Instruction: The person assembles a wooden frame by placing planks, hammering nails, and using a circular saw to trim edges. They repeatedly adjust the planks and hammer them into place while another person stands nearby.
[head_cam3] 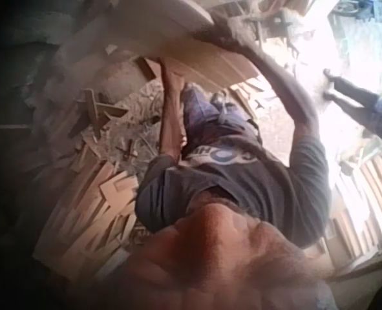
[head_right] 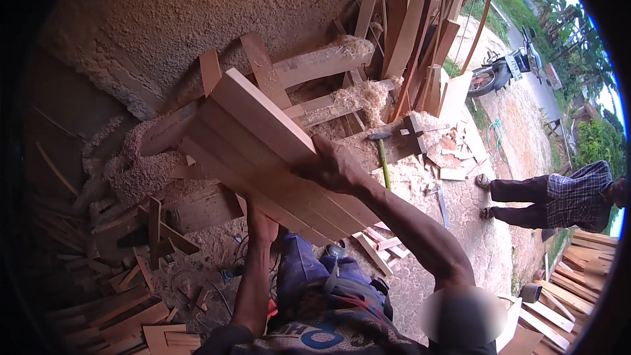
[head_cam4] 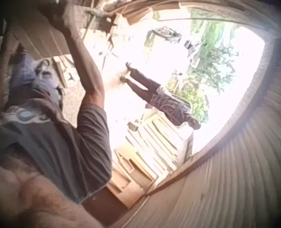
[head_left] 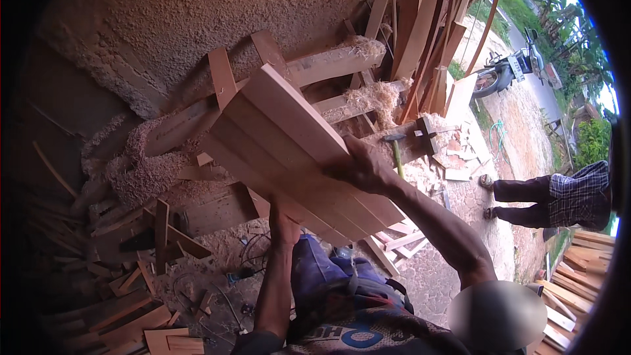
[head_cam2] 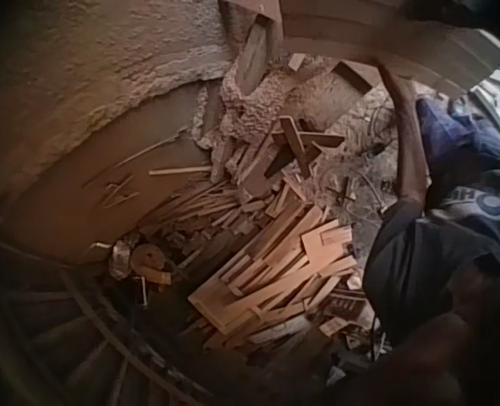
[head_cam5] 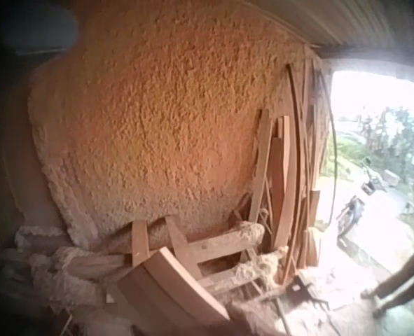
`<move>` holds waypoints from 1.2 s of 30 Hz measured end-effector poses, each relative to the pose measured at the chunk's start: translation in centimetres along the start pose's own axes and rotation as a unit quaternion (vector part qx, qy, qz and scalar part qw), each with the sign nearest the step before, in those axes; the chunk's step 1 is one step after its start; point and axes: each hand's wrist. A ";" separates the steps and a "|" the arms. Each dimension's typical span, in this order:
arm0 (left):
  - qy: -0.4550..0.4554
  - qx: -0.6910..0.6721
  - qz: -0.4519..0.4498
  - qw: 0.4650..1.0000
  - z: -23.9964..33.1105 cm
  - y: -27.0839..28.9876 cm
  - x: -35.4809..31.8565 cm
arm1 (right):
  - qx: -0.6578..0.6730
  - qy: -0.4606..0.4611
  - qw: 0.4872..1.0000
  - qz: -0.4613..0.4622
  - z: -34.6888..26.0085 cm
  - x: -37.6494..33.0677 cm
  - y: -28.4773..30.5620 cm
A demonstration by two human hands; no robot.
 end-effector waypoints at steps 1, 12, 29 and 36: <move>0.001 0.035 -0.007 0.999 0.9 -0.6 0.8 | 0.032 -0.005 0.999 0.026 0.8 -1.2 -0.4; 0.227 0.368 -0.151 0.889 7.0 -3.2 12.7 | 0.404 -0.075 0.836 0.365 4.2 -6.1 -11.2; 0.417 0.664 -0.286 0.551 5.2 -0.9 23.9 | 0.549 -0.184 0.568 0.585 6.1 1.1 -25.2; 0.448 0.630 -0.252 0.582 4.4 1.7 24.3 | 0.536 -0.194 0.578 0.584 8.2 2.0 -26.9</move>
Point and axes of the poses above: each hand's wrist, its own x-axis towards the middle knuckle, its own y-axis out of the back of the hand, z = x × y, and after that the axes turned 8 degrees about -z, right-handed
